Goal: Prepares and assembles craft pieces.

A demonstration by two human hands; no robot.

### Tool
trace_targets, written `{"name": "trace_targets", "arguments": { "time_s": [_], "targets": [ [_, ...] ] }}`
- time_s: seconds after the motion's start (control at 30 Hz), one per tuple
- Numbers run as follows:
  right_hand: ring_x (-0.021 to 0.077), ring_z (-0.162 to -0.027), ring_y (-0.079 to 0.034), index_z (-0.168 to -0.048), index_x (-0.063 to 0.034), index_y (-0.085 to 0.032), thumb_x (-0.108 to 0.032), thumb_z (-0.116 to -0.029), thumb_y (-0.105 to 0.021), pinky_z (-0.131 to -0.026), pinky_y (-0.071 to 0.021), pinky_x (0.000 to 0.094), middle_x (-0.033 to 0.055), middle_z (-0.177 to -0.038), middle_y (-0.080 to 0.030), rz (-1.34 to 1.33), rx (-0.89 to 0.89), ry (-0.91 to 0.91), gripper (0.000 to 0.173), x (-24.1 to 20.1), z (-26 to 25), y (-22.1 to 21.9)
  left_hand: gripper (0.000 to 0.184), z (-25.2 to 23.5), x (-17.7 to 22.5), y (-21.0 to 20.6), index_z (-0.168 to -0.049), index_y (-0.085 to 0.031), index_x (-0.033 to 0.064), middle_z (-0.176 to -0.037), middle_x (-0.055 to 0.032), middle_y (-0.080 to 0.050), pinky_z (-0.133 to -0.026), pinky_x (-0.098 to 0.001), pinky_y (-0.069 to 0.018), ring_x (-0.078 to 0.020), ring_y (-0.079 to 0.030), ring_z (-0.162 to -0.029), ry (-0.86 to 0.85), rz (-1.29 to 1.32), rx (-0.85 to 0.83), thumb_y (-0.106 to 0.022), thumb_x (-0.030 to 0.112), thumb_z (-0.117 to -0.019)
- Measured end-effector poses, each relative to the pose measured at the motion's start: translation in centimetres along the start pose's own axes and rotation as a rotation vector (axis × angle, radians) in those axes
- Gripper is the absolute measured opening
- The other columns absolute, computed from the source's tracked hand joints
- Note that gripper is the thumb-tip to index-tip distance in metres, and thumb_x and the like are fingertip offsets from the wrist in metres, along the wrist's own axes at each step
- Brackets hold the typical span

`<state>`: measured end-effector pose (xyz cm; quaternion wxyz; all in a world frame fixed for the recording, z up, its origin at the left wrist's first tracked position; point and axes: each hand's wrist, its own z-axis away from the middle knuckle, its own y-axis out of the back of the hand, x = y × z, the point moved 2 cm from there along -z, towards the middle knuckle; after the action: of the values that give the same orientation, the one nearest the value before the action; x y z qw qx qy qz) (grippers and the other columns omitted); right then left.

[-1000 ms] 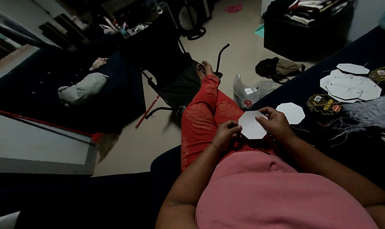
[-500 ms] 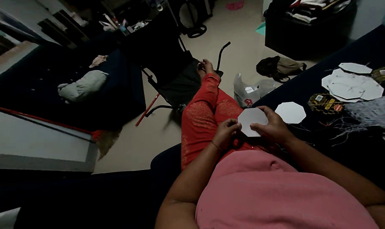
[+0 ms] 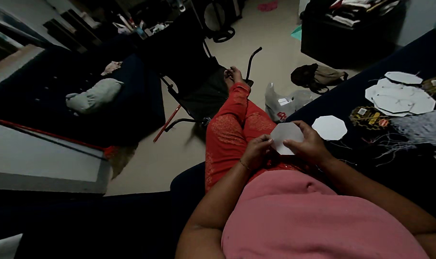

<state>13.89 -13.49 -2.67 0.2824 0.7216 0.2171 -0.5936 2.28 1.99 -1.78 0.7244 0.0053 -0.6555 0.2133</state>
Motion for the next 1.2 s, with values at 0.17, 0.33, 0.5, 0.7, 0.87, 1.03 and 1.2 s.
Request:
{"name": "trace_targets", "arguments": {
  "time_s": [0.17, 0.33, 0.5, 0.7, 0.87, 1.03, 1.2],
  "targets": [
    [0.0193, -0.103, -0.069, -0.130, -0.0001, -0.058, -0.012, -0.0804, -0.080, -0.092, -0.0578, 0.0406, 0.0158, -0.115, -0.069, 0.078, 0.007, 0.014, 0.056, 0.3, 0.1, -0.1, 0.019, 0.2, 0.5, -0.2, -0.108, -0.059, -0.0058, -0.090, -0.0033, -0.062, -0.074, -0.0239, -0.0533, -0.0056, -0.060, -0.079, -0.026, -0.416, 0.034, -0.064, 0.002, -0.0912],
    [0.0187, -0.104, -0.069, -0.129, -0.0001, -0.059, -0.013, -0.0810, -0.079, -0.092, -0.0576, 0.0397, 0.0153, -0.115, -0.069, 0.087, -0.010, 0.032, 0.054, 0.4, 0.0, -0.1, 0.013, 0.1, 0.5, -0.4, -0.105, -0.060, -0.0061, -0.086, -0.0032, -0.062, -0.071, -0.0224, -0.0515, -0.0042, -0.059, -0.075, -0.072, -0.483, 0.078, -0.060, 0.005, -0.0975],
    [0.0167, -0.103, -0.069, -0.129, -0.0014, -0.059, -0.011, -0.0803, -0.080, -0.092, -0.0583, 0.0378, 0.0135, -0.115, -0.070, 0.053, -0.042, -0.009, 0.054, 0.3, -0.1, 0.0, 0.021, 0.1, 0.8, -0.3, -0.097, -0.064, -0.0057, -0.078, -0.0011, -0.060, -0.067, -0.0208, -0.0482, -0.0025, -0.054, -0.068, -0.095, -0.522, 0.138, -0.053, 0.011, -0.1040],
    [0.0164, -0.107, -0.068, -0.131, -0.0025, -0.059, -0.012, -0.0799, -0.081, -0.094, -0.0570, 0.0375, 0.0134, -0.119, -0.069, 0.054, -0.079, -0.056, 0.056, 0.3, -0.1, 0.0, 0.037, -0.3, 0.2, 0.3, -0.093, -0.066, -0.0051, -0.075, -0.0016, -0.061, -0.068, -0.0247, -0.0520, -0.0052, -0.058, -0.068, -0.050, -0.413, 0.192, -0.040, 0.016, -0.1098],
    [0.0185, -0.108, -0.068, -0.131, -0.0018, -0.059, -0.013, -0.0794, -0.082, -0.095, -0.0562, 0.0399, 0.0147, -0.119, -0.068, 0.049, -0.064, -0.075, 0.058, 0.5, -0.3, 0.2, 0.024, -0.2, 0.4, 0.2, -0.098, -0.063, -0.0037, -0.077, 0.0008, -0.058, -0.064, -0.0199, -0.0497, -0.0027, -0.055, -0.066, -0.026, -0.306, 0.142, -0.047, 0.012, -0.1071],
    [0.0191, -0.110, -0.067, -0.135, 0.0010, -0.057, -0.006, -0.0814, -0.079, -0.097, -0.0562, 0.0390, 0.0162, -0.123, -0.067, 0.048, -0.244, -0.012, 0.058, 0.1, 0.0, -0.2, 0.050, -0.5, 0.6, -0.1, -0.135, -0.053, -0.0081, -0.122, -0.0181, -0.065, -0.097, -0.0336, -0.0547, -0.0171, -0.066, -0.107, -0.031, -0.492, 0.026, -0.071, 0.007, -0.0908],
    [0.0168, -0.103, -0.069, -0.136, -0.0001, -0.056, -0.004, -0.0835, -0.077, -0.092, -0.0578, 0.0357, 0.0138, -0.120, -0.068, 0.009, -0.322, -0.102, 0.056, -0.2, 0.3, -0.9, 0.033, -0.5, 0.5, -0.4, -0.126, -0.060, -0.0082, -0.119, -0.0196, -0.067, -0.098, -0.0343, -0.0532, -0.0175, -0.066, -0.107, -0.085, -0.518, 0.078, -0.064, 0.002, -0.0950]
  ]
}}
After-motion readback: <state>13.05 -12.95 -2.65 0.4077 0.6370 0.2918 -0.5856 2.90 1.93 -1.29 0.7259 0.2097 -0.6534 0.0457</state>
